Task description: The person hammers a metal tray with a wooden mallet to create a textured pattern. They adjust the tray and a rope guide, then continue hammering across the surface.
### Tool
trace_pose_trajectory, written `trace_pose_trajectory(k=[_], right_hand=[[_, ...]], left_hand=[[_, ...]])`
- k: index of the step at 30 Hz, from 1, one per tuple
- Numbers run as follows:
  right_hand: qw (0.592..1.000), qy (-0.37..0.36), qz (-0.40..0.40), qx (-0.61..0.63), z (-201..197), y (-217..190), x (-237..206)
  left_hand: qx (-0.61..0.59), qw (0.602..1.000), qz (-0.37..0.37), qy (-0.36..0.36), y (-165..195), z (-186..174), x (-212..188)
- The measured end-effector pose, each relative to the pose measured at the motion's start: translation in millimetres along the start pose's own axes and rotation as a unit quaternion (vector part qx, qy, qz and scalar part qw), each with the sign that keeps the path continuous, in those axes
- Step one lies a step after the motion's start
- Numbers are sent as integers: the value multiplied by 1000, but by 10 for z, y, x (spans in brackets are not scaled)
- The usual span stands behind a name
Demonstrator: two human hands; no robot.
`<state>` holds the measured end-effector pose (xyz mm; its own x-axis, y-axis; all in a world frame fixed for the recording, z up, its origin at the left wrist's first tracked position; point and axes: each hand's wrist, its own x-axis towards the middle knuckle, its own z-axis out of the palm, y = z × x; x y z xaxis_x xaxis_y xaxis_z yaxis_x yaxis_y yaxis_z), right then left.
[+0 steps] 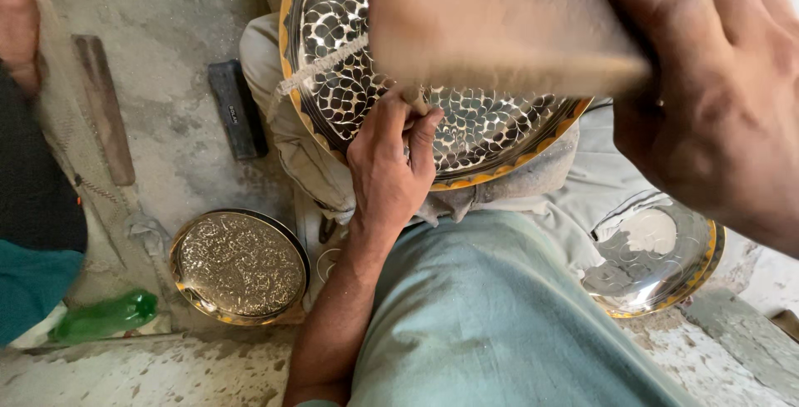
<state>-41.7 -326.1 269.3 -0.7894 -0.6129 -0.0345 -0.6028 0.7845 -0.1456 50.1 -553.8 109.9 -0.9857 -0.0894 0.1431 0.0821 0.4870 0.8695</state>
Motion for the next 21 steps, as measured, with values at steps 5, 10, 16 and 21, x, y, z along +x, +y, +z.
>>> trace_pose_trajectory(k=[5, 10, 16, 21], right_hand=[[998, -37, 6, -59, -46, -29, 53], [994, -57, -34, -86, -125, -49, 137], [997, -32, -10, -71, -101, -82, 126], [999, -14, -7, -35, -82, -53, 110]], left_hand=[[-3, 1000, 2, 8, 9, -10, 16], [25, 999, 21, 10, 5, -22, 45], [7, 1000, 17, 14, 33, -35, 47], [7, 1000, -9, -9, 40, -54, 77]])
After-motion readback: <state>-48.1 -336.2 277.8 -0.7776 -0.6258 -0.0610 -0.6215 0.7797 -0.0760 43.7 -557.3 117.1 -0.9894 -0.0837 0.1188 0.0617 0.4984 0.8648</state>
